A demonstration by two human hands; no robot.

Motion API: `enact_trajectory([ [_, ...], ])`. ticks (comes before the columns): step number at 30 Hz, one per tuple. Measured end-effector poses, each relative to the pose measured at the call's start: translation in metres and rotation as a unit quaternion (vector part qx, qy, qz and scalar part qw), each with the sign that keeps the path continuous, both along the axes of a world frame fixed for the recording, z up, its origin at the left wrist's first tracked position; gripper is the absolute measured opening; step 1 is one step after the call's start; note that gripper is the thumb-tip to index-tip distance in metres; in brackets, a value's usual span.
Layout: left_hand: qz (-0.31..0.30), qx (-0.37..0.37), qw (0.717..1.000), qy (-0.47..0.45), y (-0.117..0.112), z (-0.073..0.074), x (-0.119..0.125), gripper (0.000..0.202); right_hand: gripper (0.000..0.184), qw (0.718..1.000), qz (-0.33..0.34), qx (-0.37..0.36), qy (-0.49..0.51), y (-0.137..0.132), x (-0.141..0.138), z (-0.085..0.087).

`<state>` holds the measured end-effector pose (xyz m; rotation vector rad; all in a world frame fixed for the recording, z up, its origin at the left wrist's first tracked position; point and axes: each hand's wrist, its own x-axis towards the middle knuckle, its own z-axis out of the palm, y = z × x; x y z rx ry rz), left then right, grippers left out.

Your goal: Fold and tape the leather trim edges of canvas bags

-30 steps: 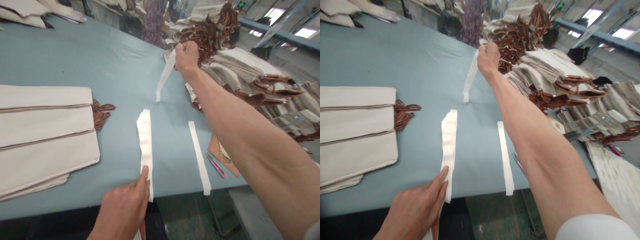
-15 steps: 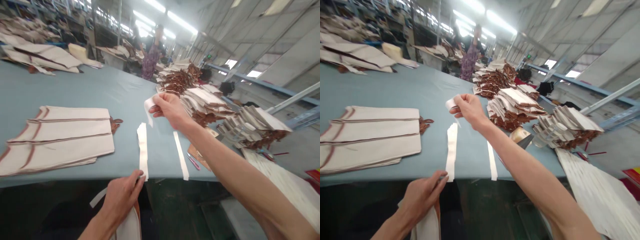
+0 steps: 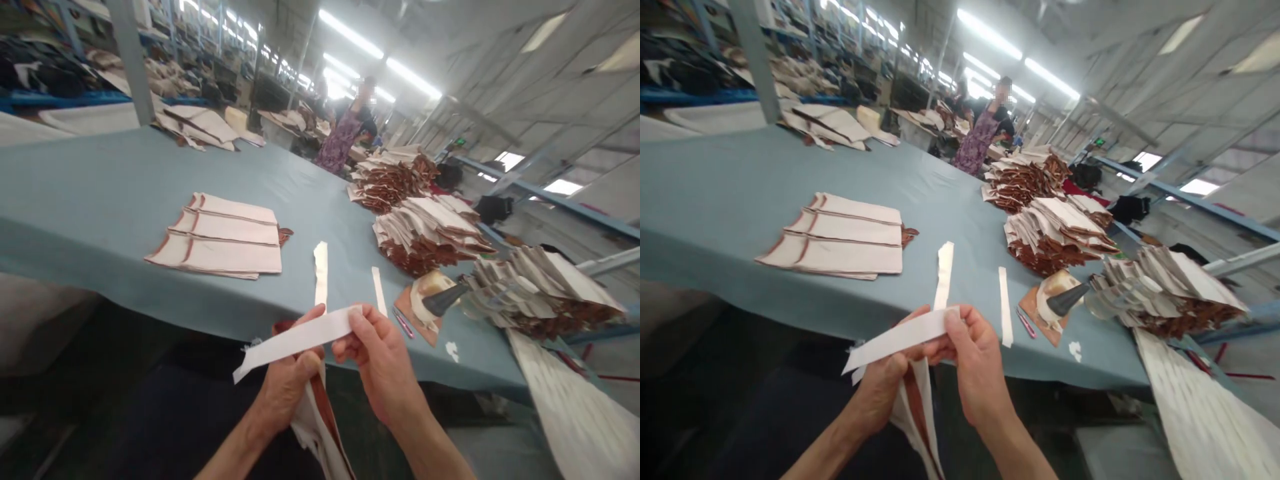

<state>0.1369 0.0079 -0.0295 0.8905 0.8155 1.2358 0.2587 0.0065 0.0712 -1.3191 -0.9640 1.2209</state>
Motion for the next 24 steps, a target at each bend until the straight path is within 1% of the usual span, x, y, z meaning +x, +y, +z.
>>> enact_trajectory([
  [1, 0.031, -0.006, 0.999, 0.007, -0.004, 0.001, -0.002, 0.111, 0.045, 1.0, -0.02, -0.011, 0.002, -0.011, 0.003, -0.011],
  [3, 0.081, -0.015, 0.995, 0.051, -0.01, 0.002, -0.008, 0.091, 0.045, 0.998, -0.058, -0.031, 0.006, -0.031, 0.01, -0.033],
  [5, 0.093, -0.014, 0.991, 0.1, -0.014, 0.002, -0.019, 0.072, 0.043, 0.995, -0.089, -0.045, 0.011, -0.049, 0.016, -0.052],
  [8, 0.071, 0.016, 0.985, 0.159, -0.02, 0.003, -0.038, 0.053, 0.042, 0.991, -0.112, -0.069, 0.027, -0.069, 0.019, -0.076],
  [10, 0.044, 0.037, 0.979, 0.195, -0.024, 0.004, -0.049, 0.044, 0.048, 0.989, -0.11, -0.098, 0.029, -0.078, 0.018, -0.093],
  [13, 0.012, 0.061, 0.971, 0.231, -0.032, 0.006, -0.06, 0.039, 0.063, 0.985, -0.071, -0.158, 0.003, -0.087, 0.02, -0.117],
  [15, -0.013, 0.089, 0.963, 0.253, -0.037, 0.008, -0.065, 0.039, 0.072, 0.981, -0.038, -0.181, -0.062, -0.089, 0.027, -0.128],
  [17, -0.058, 0.124, 0.953, 0.272, -0.042, 0.01, -0.068, 0.038, 0.076, 0.974, -0.031, -0.159, -0.161, -0.089, 0.037, -0.127],
  [18, -0.082, 0.14, 0.946, 0.28, -0.043, 0.012, -0.069, 0.037, 0.076, 0.969, -0.029, -0.131, -0.205, -0.088, 0.042, -0.122],
  [20, -0.122, 0.162, 0.933, 0.298, -0.046, 0.018, -0.07, 0.036, 0.067, 0.964, -0.002, -0.058, -0.258, -0.083, 0.045, -0.101],
  [21, -0.135, 0.171, 0.926, 0.308, -0.047, 0.021, -0.069, 0.037, 0.062, 0.964, 0.036, -0.023, -0.264, -0.079, 0.043, -0.088],
  [22, -0.147, 0.179, 0.919, 0.319, -0.048, 0.024, -0.068, 0.038, 0.055, 0.959, 0.088, 0.009, -0.27, -0.075, 0.038, -0.074],
  [24, -0.173, 0.193, 0.907, 0.333, -0.048, 0.029, -0.066, 0.039, 0.038, 0.949, 0.16, 0.065, -0.264, -0.066, 0.022, -0.049],
])
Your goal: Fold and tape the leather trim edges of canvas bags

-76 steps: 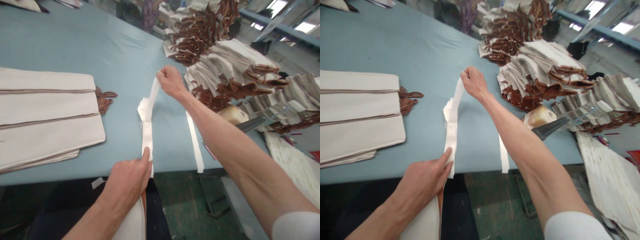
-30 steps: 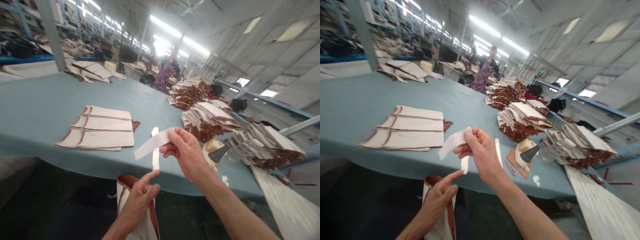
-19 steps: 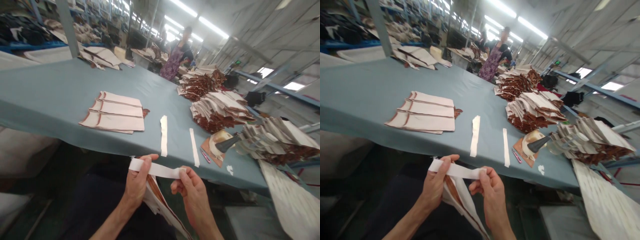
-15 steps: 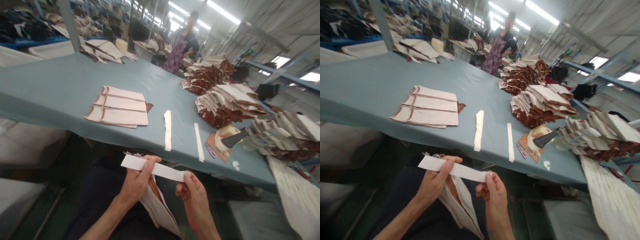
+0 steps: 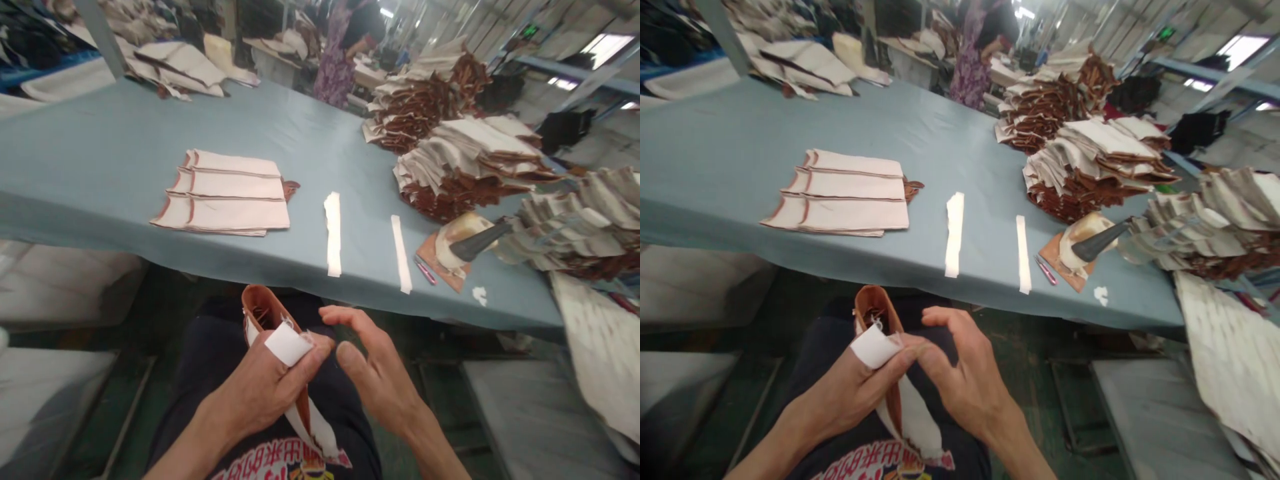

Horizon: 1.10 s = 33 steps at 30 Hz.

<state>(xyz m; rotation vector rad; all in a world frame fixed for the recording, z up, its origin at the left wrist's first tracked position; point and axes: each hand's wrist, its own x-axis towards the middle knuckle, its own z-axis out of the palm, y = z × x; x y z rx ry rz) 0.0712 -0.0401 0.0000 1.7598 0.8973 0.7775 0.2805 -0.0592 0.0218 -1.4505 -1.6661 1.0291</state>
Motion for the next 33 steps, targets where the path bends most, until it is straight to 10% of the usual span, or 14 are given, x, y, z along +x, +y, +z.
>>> enact_trajectory([
  [4, -0.036, 0.005, 0.999, -0.019, 0.001, 0.007, 0.005, 0.031, 0.013, 0.994, 0.089, 0.032, 0.046, 0.014, -0.034, 0.018],
  [9, -0.003, -0.019, 0.999, -0.027, -0.002, 0.004, 0.001, 0.03, 0.009, 0.984, 0.054, 0.029, 0.165, 0.016, -0.045, 0.002],
  [15, 0.265, -0.045, 0.961, -0.06, -0.013, -0.016, -0.013, 0.069, 0.039, 0.92, -0.116, -0.036, 0.373, 0.019, -0.047, -0.034],
  [25, 0.351, -0.097, 0.931, 0.026, -0.054, -0.056, -0.044, 0.08, 0.04, 0.956, -0.039, -0.188, 0.222, -0.029, -0.079, -0.106],
  [33, 0.273, -0.148, 0.945, 0.104, -0.09, -0.041, -0.077, 0.033, 0.033, 0.97, -0.025, -0.174, 0.167, -0.031, -0.082, -0.125],
])
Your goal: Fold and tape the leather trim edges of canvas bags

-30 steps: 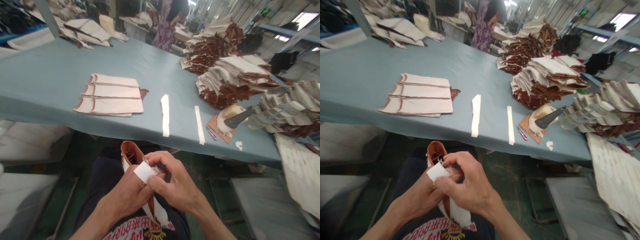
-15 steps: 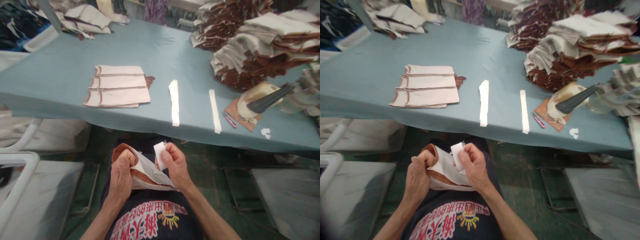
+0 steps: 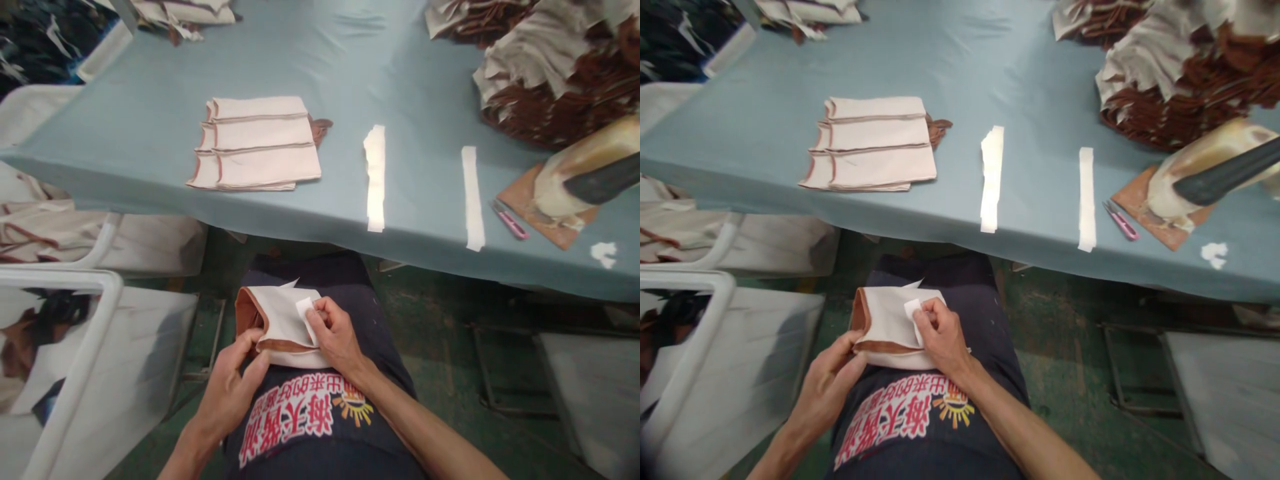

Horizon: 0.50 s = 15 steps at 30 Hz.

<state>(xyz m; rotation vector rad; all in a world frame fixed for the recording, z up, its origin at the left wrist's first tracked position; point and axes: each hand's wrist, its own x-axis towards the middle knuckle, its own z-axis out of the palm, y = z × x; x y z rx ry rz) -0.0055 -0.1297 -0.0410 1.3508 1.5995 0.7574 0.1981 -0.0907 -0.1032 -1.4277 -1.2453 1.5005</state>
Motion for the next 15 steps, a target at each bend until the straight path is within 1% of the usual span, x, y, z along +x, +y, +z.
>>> enact_trajectory([
  [1, -0.008, -0.008, 1.0, 0.009, -0.001, 0.004, -0.001, 0.031, 0.033, 1.0, 0.001, 0.005, -0.004, 0.0, 0.0, 0.001],
  [3, -0.015, -0.015, 1.0, 0.019, 0.002, 0.011, 0.0, 0.032, 0.032, 1.0, 0.005, 0.024, -0.013, 0.004, 0.003, 0.006],
  [5, -0.011, -0.002, 1.0, 0.019, 0.009, 0.019, 0.003, 0.032, 0.029, 0.998, 0.006, 0.058, -0.019, 0.011, 0.009, 0.018],
  [6, -0.012, 0.01, 1.0, 0.017, 0.014, 0.022, 0.004, 0.031, 0.027, 0.996, 0.005, 0.089, -0.024, 0.016, 0.014, 0.028],
  [9, -0.035, 0.047, 0.998, 0.006, 0.033, 0.033, 0.008, 0.031, 0.021, 0.98, 0.005, 0.193, -0.042, 0.029, 0.03, 0.067],
  [10, -0.045, 0.058, 0.997, 0.001, 0.04, 0.037, 0.009, 0.031, 0.021, 0.977, 0.012, 0.209, -0.044, 0.032, 0.035, 0.083],
  [13, -0.074, 0.091, 0.993, -0.016, 0.058, 0.049, 0.012, 0.03, 0.023, 0.979, 0.064, 0.19, -0.028, 0.033, 0.045, 0.128],
  [15, -0.099, 0.102, 0.989, -0.039, 0.068, 0.057, 0.015, 0.031, 0.023, 0.979, 0.106, 0.173, -0.012, 0.032, 0.045, 0.15],
])
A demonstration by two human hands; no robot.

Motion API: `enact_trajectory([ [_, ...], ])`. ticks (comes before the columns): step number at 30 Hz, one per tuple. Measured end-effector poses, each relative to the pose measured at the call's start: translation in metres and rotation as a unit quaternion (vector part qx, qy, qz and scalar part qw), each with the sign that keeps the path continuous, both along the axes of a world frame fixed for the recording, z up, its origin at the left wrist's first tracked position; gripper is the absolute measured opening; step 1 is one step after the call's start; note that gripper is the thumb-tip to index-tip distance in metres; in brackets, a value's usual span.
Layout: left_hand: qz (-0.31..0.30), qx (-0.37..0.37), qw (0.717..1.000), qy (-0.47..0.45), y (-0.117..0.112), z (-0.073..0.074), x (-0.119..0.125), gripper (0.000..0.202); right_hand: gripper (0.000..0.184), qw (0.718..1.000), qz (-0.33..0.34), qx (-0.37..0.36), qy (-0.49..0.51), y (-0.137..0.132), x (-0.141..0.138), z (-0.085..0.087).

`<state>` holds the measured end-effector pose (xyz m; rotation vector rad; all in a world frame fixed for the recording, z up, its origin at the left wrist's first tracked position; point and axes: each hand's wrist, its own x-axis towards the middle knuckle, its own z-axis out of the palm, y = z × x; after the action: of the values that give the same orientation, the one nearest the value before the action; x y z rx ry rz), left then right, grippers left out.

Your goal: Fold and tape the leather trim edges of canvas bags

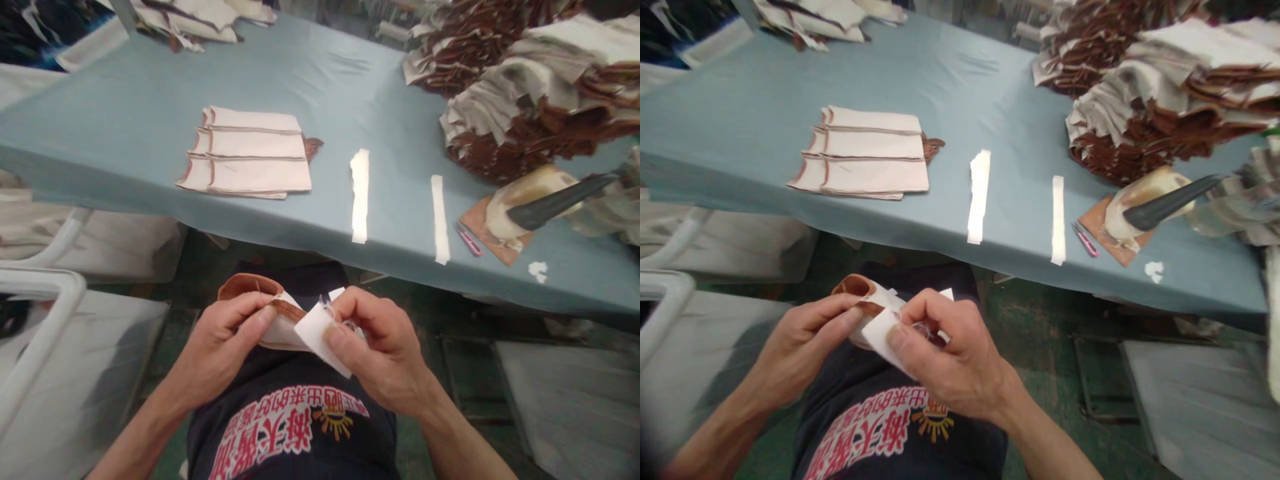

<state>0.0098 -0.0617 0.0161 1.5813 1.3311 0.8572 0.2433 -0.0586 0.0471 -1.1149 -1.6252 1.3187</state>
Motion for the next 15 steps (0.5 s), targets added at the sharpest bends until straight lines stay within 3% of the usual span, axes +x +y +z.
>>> enact_trajectory([
  [3, -0.042, 0.001, 0.998, -0.045, 0.01, 0.01, 0.007, 0.035, 0.025, 1.0, 0.003, -0.01, -0.021, 0.0, -0.007, 0.012],
  [6, -0.04, -0.016, 0.995, -0.09, 0.014, 0.015, 0.016, 0.039, 0.027, 0.995, -0.056, -0.002, -0.081, 0.003, -0.013, 0.006],
  [10, -0.035, -0.058, 0.991, -0.119, 0.014, 0.012, 0.024, 0.044, 0.028, 0.987, -0.096, -0.021, -0.129, 0.001, -0.016, -0.003],
  [15, -0.037, -0.086, 0.985, -0.148, 0.013, 0.003, 0.02, 0.047, 0.027, 0.986, -0.099, -0.058, -0.12, -0.001, -0.018, -0.002],
])
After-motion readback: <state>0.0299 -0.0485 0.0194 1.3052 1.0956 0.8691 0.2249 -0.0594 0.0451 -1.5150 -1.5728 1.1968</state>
